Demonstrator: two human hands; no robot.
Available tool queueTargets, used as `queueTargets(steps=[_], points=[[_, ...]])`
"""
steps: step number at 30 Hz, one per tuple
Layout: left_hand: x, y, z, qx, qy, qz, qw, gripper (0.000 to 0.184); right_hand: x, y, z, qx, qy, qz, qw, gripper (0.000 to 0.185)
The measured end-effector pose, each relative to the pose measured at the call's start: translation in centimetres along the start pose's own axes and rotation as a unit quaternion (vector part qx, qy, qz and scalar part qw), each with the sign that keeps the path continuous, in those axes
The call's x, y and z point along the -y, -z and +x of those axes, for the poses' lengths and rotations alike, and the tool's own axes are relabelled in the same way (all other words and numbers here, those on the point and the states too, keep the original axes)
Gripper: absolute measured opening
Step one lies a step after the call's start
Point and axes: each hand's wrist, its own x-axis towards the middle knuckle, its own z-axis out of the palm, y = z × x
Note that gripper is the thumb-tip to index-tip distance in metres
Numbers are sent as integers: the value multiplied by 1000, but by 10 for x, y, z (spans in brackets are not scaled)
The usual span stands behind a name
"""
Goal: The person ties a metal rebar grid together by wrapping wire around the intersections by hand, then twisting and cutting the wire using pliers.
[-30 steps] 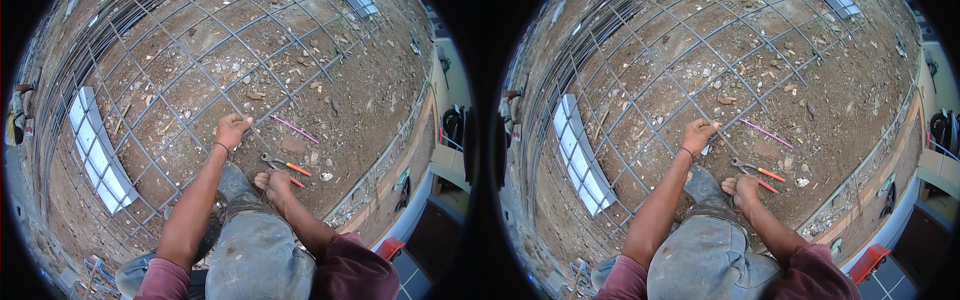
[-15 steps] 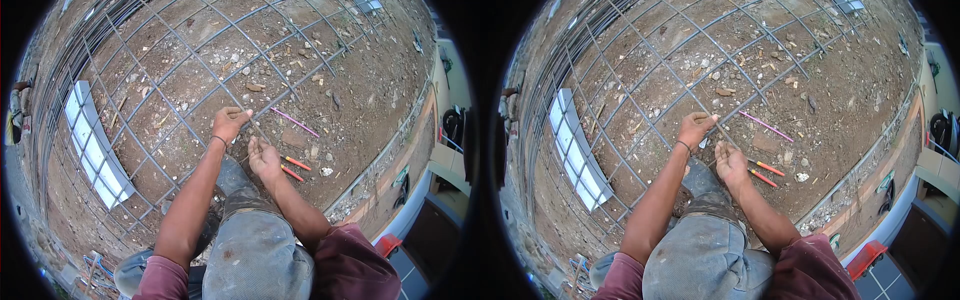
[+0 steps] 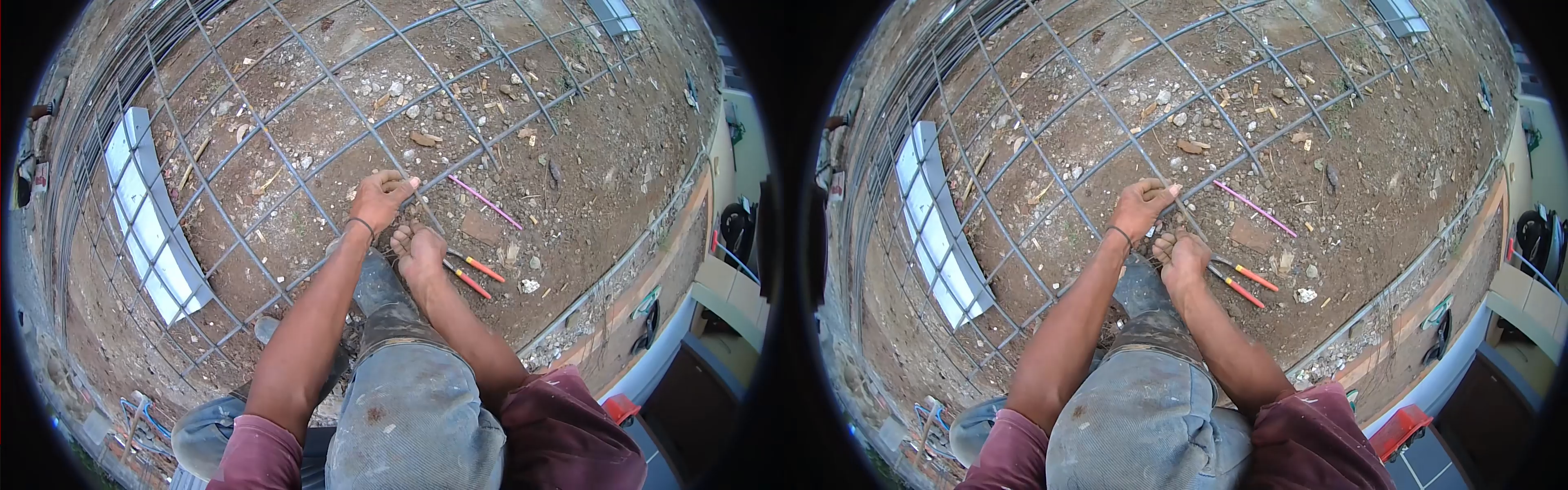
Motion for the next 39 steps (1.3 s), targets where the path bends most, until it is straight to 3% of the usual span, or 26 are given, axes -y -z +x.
queueTargets(steps=[4, 7, 9, 13, 15, 18, 23, 26, 29, 31, 32, 34, 35, 36, 37, 38, 39], points=[[3, -2, 2, -6, 14, -9, 1000, 62, 4, -11, -10, -8, 12, -12, 1000, 11], [-1, 1, -1, -24, 17, 1, 1000, 54, 6, -12, -14, 39, 21, 13, 999, 10], [-6, 3, -3, 17, 29, 13, 999, 43, 7, -10, -16, 62, 16, 26, 998, 9], [-22, 5, -14, 34, 57, -13, 998, 40, 11, -12, -16, 120, -10, 80, 989, 9], [-27, 3, -20, -4, 24, 72, 997, 38, 12, -11, -17, 131, -25, 109, 985, 10], [-22, 2, -21, 15, -22, 113, 993, 36, 14, -10, -23, 134, -53, 155, 977, 17], [-30, 5, -22, 49, 5, 106, 993, 35, 19, -7, -36, 137, -63, 160, 975, 31], [-36, 3, -24, 57, 15, 125, 990, 33, 17, 2, -20, 211, -62, 173, 960, 32], [-26, 3, -17, 67, 2, 119, 991, 30, 26, -2, -47, 176, -46, 151, 972, 32], [-20, 3, -15, 82, -5, 92, 992, 29, 43, -6, -79, 185, 66, -56, 979, 35], [-19, 2, -15, 84, 15, 57, 995, 28, 48, -3, -87, 184, 67, -57, 979, 35], [-14, -1, -11, 89, 34, 20, 995, 27, 61, 5, -98, 237, 149, -235, 931, 34], [-11, 0, -9, 83, 12, 47, 995, 28, 72, 7, -99, 236, 151, -236, 931, 34], [-8, -1, -8, 75, -9, 75, 994, 28, 83, 9, -99, 221, 262, -404, 848, 31], [-7, -1, -9, 75, -9, 74, 994, 28, 92, 8, -100, 197, 360, -552, 726, 29], [-7, -2, -9, 78, -13, 59, 995, 27, 102, 2, -101, 197, 361, -552, 725, 29], [-7, -2, -9, 81, -17, 44, 996, 26, 113, -9, -102, 182, 445, -574, 663, 26]])
